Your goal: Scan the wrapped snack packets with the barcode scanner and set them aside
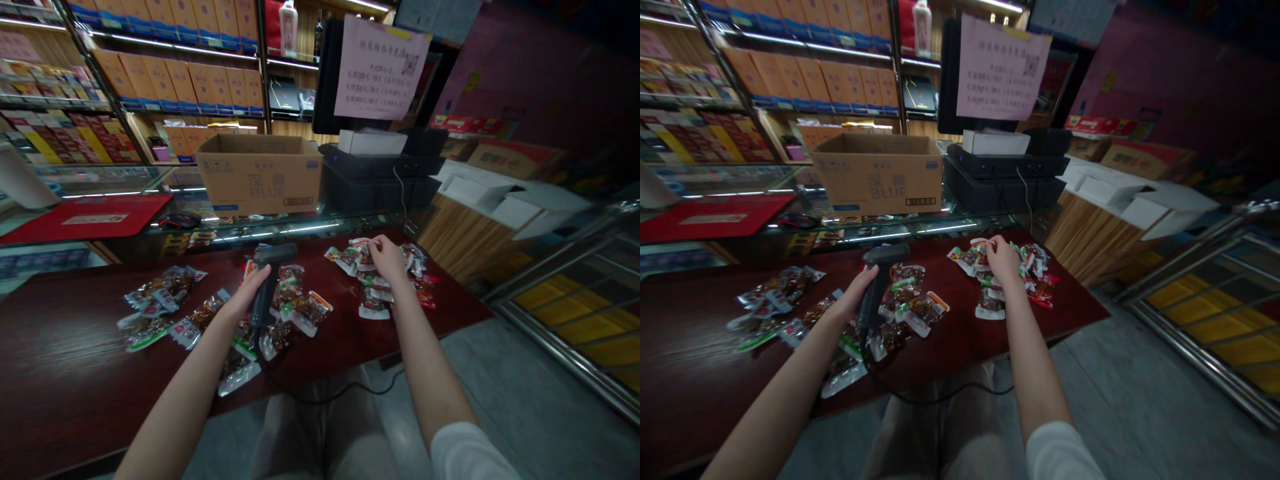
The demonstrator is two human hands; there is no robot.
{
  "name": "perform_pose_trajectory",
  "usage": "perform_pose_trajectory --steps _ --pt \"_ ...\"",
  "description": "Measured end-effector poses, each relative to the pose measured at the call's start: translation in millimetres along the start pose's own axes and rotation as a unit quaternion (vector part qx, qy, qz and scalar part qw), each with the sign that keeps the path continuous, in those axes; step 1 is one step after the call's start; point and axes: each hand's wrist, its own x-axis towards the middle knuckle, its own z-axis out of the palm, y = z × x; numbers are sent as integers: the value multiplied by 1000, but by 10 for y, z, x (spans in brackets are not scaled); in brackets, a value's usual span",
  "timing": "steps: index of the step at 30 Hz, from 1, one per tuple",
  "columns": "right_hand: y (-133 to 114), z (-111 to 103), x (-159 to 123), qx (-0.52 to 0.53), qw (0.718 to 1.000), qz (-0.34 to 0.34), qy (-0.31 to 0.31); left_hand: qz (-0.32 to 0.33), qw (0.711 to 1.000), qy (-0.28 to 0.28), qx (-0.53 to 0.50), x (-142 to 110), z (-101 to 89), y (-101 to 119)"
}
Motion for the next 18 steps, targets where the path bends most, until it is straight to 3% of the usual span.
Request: perform_pose_trajectory --steps 6,18 --pt "-33 68 162 -145 987 -33 -55 41 999 0 20 -24 -54 48" --pt "-151 335 299 -168 979 -65 -92 34 999 5 18 26 -127 2"
